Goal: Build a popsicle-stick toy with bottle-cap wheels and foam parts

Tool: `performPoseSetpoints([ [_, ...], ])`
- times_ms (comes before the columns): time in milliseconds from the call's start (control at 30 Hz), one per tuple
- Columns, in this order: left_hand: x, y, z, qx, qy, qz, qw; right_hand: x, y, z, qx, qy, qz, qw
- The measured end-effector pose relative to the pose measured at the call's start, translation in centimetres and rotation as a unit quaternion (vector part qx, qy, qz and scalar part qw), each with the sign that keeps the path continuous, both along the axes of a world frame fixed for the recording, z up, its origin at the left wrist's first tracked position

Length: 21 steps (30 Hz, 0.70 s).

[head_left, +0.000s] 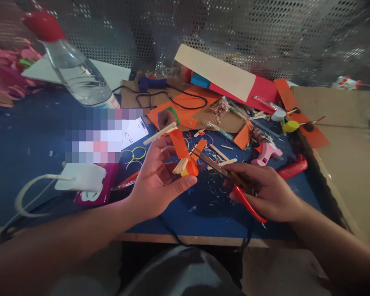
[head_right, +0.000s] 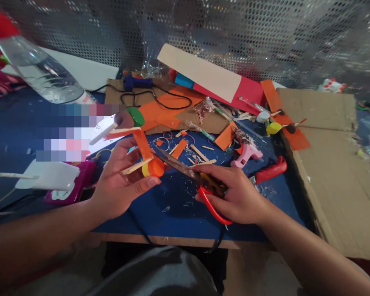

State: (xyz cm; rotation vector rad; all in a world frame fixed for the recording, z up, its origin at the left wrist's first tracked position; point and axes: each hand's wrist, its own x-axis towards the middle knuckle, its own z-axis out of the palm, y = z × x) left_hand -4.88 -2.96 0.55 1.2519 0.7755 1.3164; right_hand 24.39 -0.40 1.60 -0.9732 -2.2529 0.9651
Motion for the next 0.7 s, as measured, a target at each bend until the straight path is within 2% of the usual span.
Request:
performPoseSetpoints([
  [100, -0.2, 0.1, -0.1, 0.014, 0.012, 0.005, 1.0, -0.3, -0.2, 0.6, 0.054, -0.015, -0.02, 0.998],
  [267, -0.2, 0.4, 0.2, 0.039, 0.044, 0.011, 0.998, 0.0, -0.7, 1.0, 0.13, -0.047, 0.004, 0.99],
  [467, 0.3, 0.2, 0.9, 0.025, 0.075, 0.044, 0.996, 0.7, -0.9, 1.1, 0.208, -0.074, 0.013, 0.975],
  [567, 0.5, 0.2, 0.8, 0.036, 0.078, 0.059, 0.995, 1.0, -0.9, 1.2, 0.244, -0.104, 0.018, 0.964],
  [700, 0.5, 0.2, 0.1, 0.054, 0.108, 0.108, 0.987, 1.6, -1.2, 1.1, 0.271, -0.127, 0.004, 0.954],
])
